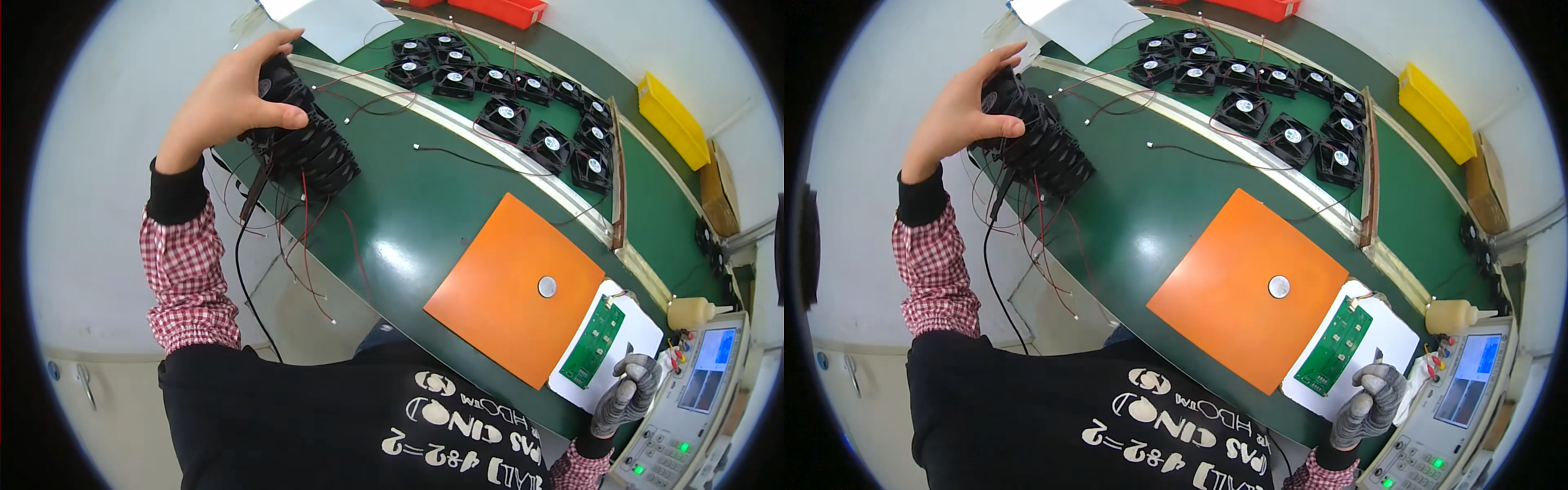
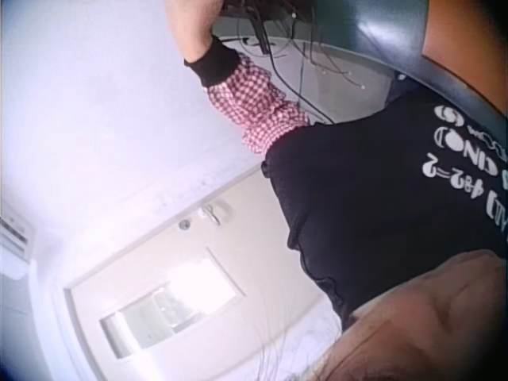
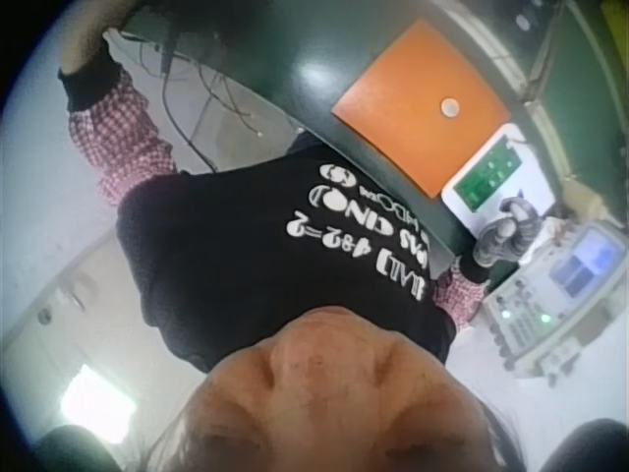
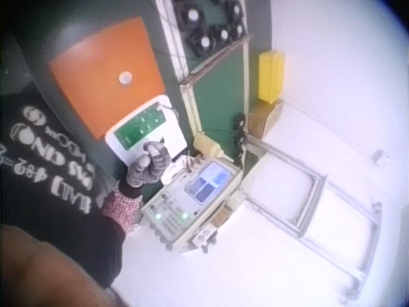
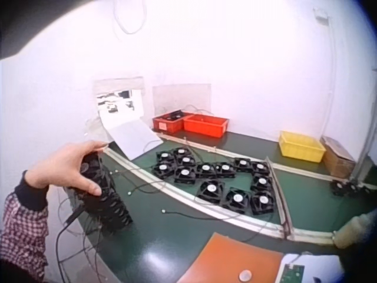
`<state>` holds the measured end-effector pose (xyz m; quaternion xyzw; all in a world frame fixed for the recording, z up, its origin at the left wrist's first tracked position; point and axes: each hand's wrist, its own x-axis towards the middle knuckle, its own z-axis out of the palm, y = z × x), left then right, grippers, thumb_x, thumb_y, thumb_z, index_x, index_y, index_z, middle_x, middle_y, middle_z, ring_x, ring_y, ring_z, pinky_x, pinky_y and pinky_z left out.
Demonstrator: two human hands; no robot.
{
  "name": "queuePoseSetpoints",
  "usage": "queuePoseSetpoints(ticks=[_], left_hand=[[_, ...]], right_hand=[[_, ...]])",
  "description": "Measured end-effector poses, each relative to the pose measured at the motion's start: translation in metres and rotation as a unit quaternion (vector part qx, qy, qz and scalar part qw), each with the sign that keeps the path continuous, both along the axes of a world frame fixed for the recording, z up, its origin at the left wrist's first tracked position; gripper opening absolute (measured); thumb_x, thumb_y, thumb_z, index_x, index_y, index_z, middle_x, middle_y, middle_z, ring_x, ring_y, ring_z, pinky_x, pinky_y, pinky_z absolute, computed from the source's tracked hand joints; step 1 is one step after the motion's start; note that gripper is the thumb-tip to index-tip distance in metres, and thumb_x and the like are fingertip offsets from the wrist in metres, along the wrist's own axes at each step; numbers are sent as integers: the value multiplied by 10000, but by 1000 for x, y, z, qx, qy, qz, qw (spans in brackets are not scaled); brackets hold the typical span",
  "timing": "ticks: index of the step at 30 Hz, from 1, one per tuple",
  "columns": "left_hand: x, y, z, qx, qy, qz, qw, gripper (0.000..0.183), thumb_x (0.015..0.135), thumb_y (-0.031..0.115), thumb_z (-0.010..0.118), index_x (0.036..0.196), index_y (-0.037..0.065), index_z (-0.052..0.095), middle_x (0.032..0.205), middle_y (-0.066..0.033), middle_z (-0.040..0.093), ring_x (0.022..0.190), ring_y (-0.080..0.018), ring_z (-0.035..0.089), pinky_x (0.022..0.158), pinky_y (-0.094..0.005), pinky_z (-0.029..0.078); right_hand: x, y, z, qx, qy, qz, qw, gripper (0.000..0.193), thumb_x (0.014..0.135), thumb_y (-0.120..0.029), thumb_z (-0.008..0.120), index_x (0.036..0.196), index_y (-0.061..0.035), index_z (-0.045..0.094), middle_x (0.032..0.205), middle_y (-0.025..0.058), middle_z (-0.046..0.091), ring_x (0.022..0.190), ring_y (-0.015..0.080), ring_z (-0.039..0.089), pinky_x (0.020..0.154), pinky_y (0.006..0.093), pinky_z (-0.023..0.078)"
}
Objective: The person tests multiple small black cooling fans by connecting them to a green circuit board using red and black wires. They pick up each fan, connect the wires to the board, and place the fan on an orange mat. The person also uses a handheld digital device to measure values and applies a substance from a bottle to the fan's center.
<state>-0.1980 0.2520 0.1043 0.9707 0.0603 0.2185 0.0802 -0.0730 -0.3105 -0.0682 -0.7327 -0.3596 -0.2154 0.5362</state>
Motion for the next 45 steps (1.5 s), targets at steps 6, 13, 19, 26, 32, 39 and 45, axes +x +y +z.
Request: queuePoseSetpoints(ticks=[6, 13, 19, 26, 32, 39, 45], left_hand=[[12, 17, -22, -44, 129, 37, 990, 862, 653, 306, 871, 1385, 50, 494, 1247, -153, 606, 1083, -286, 586, 952, -375, 457], [13, -27, -30, 114, -72, 11, 991, 644, 778, 243, 775, 1318, 11, 513, 1251, -192, 594, 1150, -356, 574, 979, -402, 458], [-6, -111, -116, -192, 174, -57, 964, 486, 952, 203, 609, 1377, -4, 499, 1352, -230, 560, 1265, -376, 527, 1053, -415, 433], [-13, -80, -163, -191, 96, 70, 974, 494, 1006, 179, 516, 1454, 3, 408, 1379, -241, 555, 1267, -370, 547, 1051, -391, 432], [-14, -60, -168, -212, 77, 118, 967, 519, 1011, 166, 499, 1492, 44, 346, 1316, -189, 626, 1160, -364, 626, 985, -378, 477], [-6, -40, -168, -194, 40, 145, 969, 436, 1005, 181, 515, 1410, 31, 452, 1213, -142, 695, 1042, -310, 689, 913, -354, 509], [12, -94, -138, -94, 151, 118, 977, 395, 909, 91, 631, 1289, 6, 566, 1180, -193, 684, 1064, -369, 668, 890, -405, 529]], right_hand=[[0, -3, 0, -51, 12, -16, 999, 283, 984, -309, 564, 937, -31, 596, 819, 97, 546, 665, 178, 505, 785, 400, 489], [-1, -1, 3, -70, 7, -13, 997, 256, 981, -277, 561, 938, -27, 596, 816, 94, 551, 669, 179, 501, 773, 388, 487], [-4, 2, 6, -20, 21, -36, 999, 291, 972, -321, 604, 910, -36, 593, 759, 82, 565, 706, 190, 522, 783, 393, 495], [-4, 3, 7, -43, 34, -42, 998, 320, 975, -348, 591, 900, -37, 592, 745, 86, 560, 696, 194, 515, 826, 425, 501], [-4, 6, 8, -48, 38, -51, 997, 333, 970, -348, 594, 860, -34, 589, 739, 84, 565, 683, 196, 514, 802, 402, 489], [-3, 1, 6, -77, -1, -33, 997, 225, 982, -236, 548, 979, -16, 602, 826, 94, 549, 692, 180, 500, 677, 333, 445], [-1, 2, 12, -103, 23, -43, 993, 284, 962, -317, 624, 907, -39, 645, 861, 110, 647, 796, 256, 604, 782, 384, 488]])
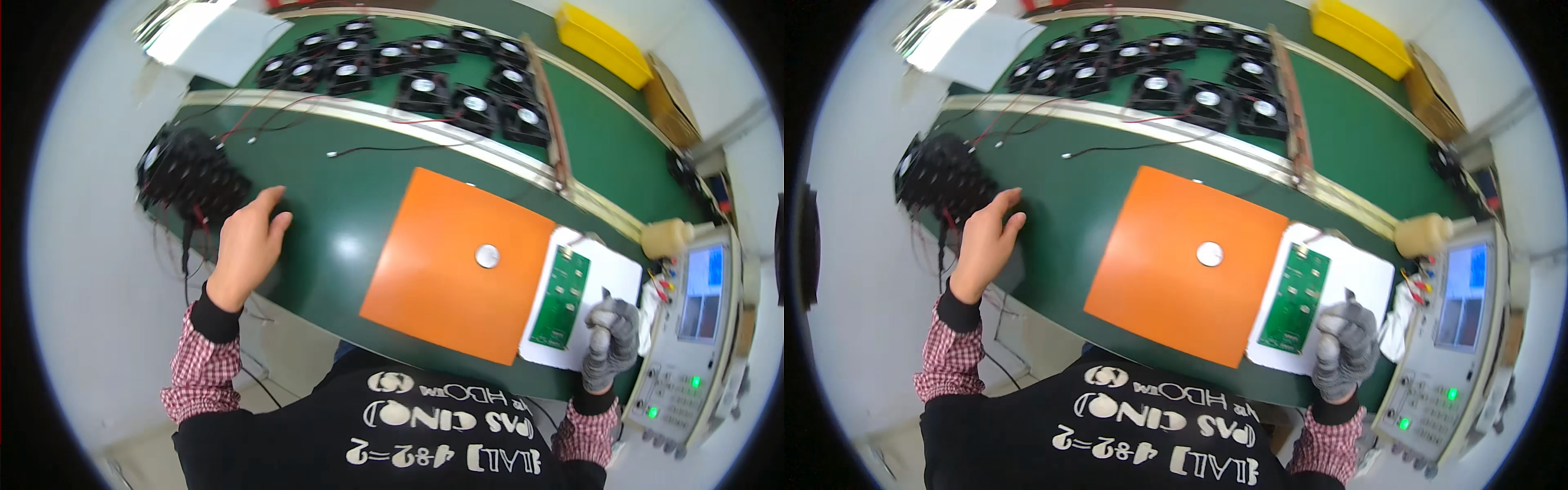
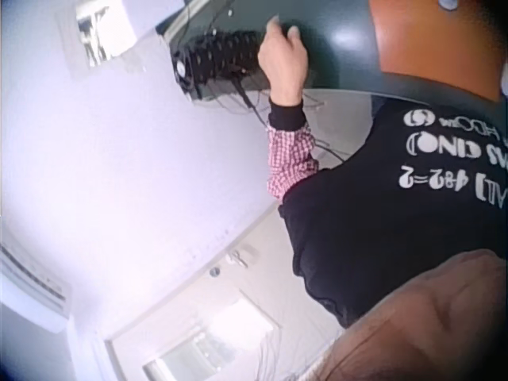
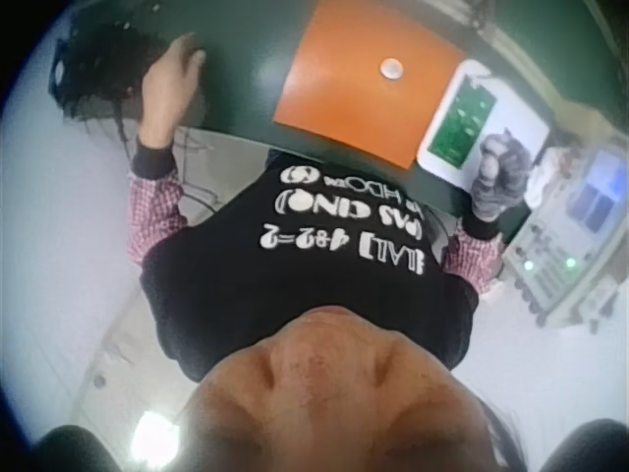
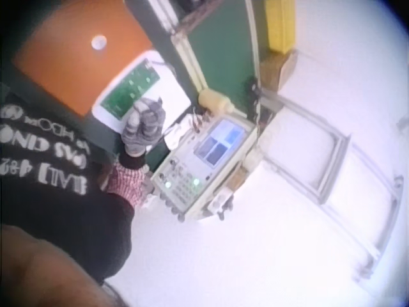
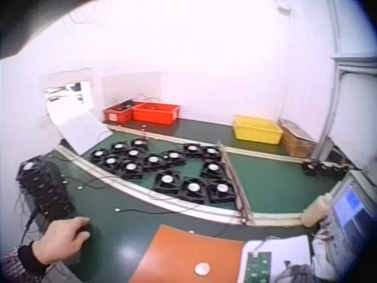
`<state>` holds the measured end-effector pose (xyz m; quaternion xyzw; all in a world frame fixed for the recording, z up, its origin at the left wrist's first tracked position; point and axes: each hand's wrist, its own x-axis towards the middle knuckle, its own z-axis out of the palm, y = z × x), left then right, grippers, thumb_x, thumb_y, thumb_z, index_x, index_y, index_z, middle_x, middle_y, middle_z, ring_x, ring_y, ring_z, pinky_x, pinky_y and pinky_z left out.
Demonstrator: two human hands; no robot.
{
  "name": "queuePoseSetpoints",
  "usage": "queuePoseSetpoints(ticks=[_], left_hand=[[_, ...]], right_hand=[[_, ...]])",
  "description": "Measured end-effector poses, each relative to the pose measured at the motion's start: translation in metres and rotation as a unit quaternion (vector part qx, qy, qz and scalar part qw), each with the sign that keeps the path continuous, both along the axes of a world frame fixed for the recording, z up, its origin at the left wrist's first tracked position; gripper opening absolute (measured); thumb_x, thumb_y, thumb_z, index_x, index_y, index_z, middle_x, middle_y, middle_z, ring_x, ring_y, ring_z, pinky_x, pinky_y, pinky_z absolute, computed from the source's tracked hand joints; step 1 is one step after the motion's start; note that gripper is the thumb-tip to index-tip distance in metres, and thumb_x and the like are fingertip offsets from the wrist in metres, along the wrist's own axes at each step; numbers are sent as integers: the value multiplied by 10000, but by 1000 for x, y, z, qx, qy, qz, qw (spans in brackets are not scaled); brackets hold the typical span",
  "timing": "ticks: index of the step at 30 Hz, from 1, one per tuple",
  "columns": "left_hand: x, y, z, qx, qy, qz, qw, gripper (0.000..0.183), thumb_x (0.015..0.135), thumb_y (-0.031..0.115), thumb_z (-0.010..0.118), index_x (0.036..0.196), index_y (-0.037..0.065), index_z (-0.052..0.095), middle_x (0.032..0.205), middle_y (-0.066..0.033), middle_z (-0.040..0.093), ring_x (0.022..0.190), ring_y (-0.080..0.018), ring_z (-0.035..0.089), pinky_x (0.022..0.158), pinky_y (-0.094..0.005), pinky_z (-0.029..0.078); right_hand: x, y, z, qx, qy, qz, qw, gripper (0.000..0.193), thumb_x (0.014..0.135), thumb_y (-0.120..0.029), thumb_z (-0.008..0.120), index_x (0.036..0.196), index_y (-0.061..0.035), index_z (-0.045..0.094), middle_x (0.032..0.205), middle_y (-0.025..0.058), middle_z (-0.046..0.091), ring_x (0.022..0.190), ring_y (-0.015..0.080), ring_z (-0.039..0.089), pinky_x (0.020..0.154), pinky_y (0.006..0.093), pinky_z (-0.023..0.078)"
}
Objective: The person tests multiple small black cooling fans by connecting them to a green circuit board using red and black wires. They pick up each fan, connect the wires to the board, and place the fan on an orange mat. The person also uses a handheld digital device to measure values and applies a substance from a bottle to the fan's center.
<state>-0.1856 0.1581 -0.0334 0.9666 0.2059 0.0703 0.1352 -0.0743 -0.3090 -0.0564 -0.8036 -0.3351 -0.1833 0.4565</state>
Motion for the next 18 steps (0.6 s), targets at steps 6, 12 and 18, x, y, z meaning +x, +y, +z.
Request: queuePoseSetpoints(ticks=[6, 12, 18], left_hand=[[174, -123, 27, -64, -95, -392, 913, 440, 857, 116, 680, 1271, 2, 585, 1209, -209, 647, 1121, -382, 613, 954, -420, 493], [327, -128, -32, 73, -119, -374, 917, 844, 664, 404, 847, 1332, -10, 539, 1244, -213, 567, 1213, -376, 506, 1028, -456, 430], [312, -168, -8, 75, -163, -441, 879, 205, 702, 166, 803, 878, 109, 715, 991, -92, 567, 1016, -292, 537, 884, -407, 429]], right_hand=[[-6, -9, 8, -27, -1, 4, 1000, 120, 858, -112, 689, 968, -69, 666, 910, 109, 682, 821, 263, 650, 871, 415, 502], [3, 1, 19, -65, -19, 63, 996, 175, 798, -84, 731, 964, -98, 675, 892, 91, 682, 827, 260, 686, 1030, 540, 440], [-1, -22, 27, -55, -5, -13, 998, 130, 834, -77, 695, 959, -50, 676, 896, 115, 667, 805, 265, 667, 858, 415, 552]])
